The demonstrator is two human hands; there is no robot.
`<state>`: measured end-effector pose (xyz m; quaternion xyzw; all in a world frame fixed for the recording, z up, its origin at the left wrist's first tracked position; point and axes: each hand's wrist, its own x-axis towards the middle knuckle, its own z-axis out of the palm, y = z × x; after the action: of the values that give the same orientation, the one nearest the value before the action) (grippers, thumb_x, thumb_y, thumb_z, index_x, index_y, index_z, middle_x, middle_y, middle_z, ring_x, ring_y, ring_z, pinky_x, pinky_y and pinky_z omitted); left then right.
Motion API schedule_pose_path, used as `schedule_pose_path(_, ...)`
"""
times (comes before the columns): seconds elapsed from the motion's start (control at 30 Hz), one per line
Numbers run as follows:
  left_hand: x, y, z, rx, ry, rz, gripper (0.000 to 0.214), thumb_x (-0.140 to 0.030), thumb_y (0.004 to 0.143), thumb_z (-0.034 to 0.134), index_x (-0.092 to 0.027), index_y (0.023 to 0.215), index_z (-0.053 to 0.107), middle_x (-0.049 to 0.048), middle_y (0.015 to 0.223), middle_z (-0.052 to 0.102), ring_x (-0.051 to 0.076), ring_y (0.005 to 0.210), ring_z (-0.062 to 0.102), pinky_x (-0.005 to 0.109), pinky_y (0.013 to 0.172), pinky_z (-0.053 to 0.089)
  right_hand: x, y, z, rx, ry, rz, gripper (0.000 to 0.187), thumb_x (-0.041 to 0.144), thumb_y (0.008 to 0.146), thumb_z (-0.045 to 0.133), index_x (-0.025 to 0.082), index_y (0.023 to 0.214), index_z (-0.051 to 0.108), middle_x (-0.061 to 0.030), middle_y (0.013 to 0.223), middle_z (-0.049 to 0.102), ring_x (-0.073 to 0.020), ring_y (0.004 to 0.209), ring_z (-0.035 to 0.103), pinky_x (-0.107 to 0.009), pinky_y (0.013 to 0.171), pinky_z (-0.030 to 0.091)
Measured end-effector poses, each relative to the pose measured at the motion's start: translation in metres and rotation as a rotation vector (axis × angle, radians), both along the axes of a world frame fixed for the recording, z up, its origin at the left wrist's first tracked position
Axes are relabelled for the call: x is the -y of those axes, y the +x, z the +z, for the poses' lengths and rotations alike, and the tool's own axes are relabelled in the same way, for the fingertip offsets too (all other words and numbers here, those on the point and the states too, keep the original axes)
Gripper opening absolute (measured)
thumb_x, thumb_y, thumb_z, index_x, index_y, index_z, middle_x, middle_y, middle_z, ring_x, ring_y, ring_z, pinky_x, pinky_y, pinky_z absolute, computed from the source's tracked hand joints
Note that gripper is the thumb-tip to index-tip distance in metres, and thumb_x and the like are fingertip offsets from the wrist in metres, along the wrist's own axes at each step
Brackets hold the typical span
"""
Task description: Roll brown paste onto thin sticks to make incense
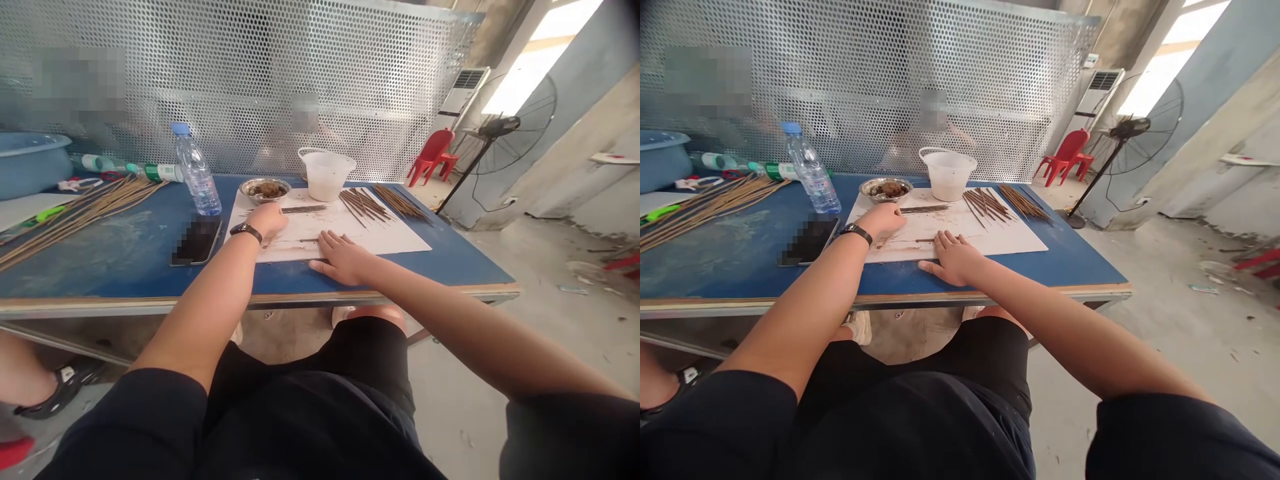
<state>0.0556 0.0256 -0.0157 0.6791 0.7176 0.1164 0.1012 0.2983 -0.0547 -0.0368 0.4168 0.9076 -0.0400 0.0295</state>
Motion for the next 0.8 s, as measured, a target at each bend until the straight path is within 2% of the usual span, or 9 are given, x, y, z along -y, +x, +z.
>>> schedule_pose_path(0.13,-0.001,-0.001,0.001,-0.068,-0.016,-0.022,0.019,-0.039,0.082,0.065,-0.022,0.09,0.069,0.0162,0.091,0.075,0.036,0.088,0.072,0.039,0.074,0.052,0.002,0.002,-0.002,-0.028,-0.003,-0.018,0.112,0.082,0.097,0.005,-0.002,0.168,0.024,-0.026,0.176,0.018,-0.0419,0.165,0.015,-0.063,0.131,0.016)
schedule_pose_path(0.27,-0.001,-0.001,0.001,-0.058,-0.028,-0.012,0.021,-0.041,0.082,0.066,-0.023,0.091,0.07,0.0152,0.09,0.076,0.035,0.087,0.072,0.038,0.074,0.053,-0.031,-0.011,-0.002,-0.018,-0.003,-0.064,0.106,0.074,0.1,0.002,-0.004,0.168,0.02,-0.0269,0.177,0.014,-0.0411,0.166,0.01,-0.067,0.13,0.015)
schedule_pose_path(0.37,0.0,0.0,0.0,-0.045,-0.016,-0.008,0.022,-0.042,0.082,0.065,-0.023,0.091,0.071,0.0153,0.09,0.076,0.035,0.087,0.072,0.038,0.074,0.053,-0.059,-0.023,0.001,0.023,-0.009,-0.122,0.103,0.072,0.101,0.004,-0.005,0.169,0.017,-0.0258,0.178,0.011,-0.0403,0.166,0.007,-0.066,0.131,0.009)
schedule_pose_path(0.5,-0.002,0.0,-0.002,-0.036,-0.006,-0.011,0.022,-0.042,0.081,0.065,-0.023,0.09,0.072,0.0149,0.09,0.077,0.035,0.087,0.072,0.039,0.075,0.053,-0.077,-0.039,0.004,0.004,0.007,-0.129,0.104,0.073,0.101,0.01,-0.007,0.167,0.02,-0.0271,0.176,0.016,-0.0422,0.166,0.009,-0.063,0.132,0.007)
schedule_pose_path(0.63,-0.004,-0.001,-0.004,-0.056,0.017,-0.017,0.019,-0.039,0.079,0.066,-0.023,0.088,0.072,0.0148,0.093,0.078,0.034,0.09,0.072,0.039,0.077,0.053,-0.067,-0.054,0.003,-0.047,0.009,-0.024,0.103,0.072,0.101,0.009,-0.006,0.167,0.022,-0.0256,0.177,0.016,-0.0406,0.166,0.01,-0.057,0.133,0.012)
schedule_pose_path(0.8,-0.002,0.0,-0.002,-0.061,-0.002,-0.005,0.017,-0.037,0.081,0.065,-0.023,0.088,0.071,0.014,0.099,0.079,0.033,0.094,0.073,0.037,0.078,0.053,-0.027,-0.049,0.003,-0.024,-0.018,-0.017,0.11,0.076,0.099,0.005,-0.009,0.166,0.024,-0.0293,0.175,0.02,-0.0424,0.164,0.017,-0.059,0.132,0.017)
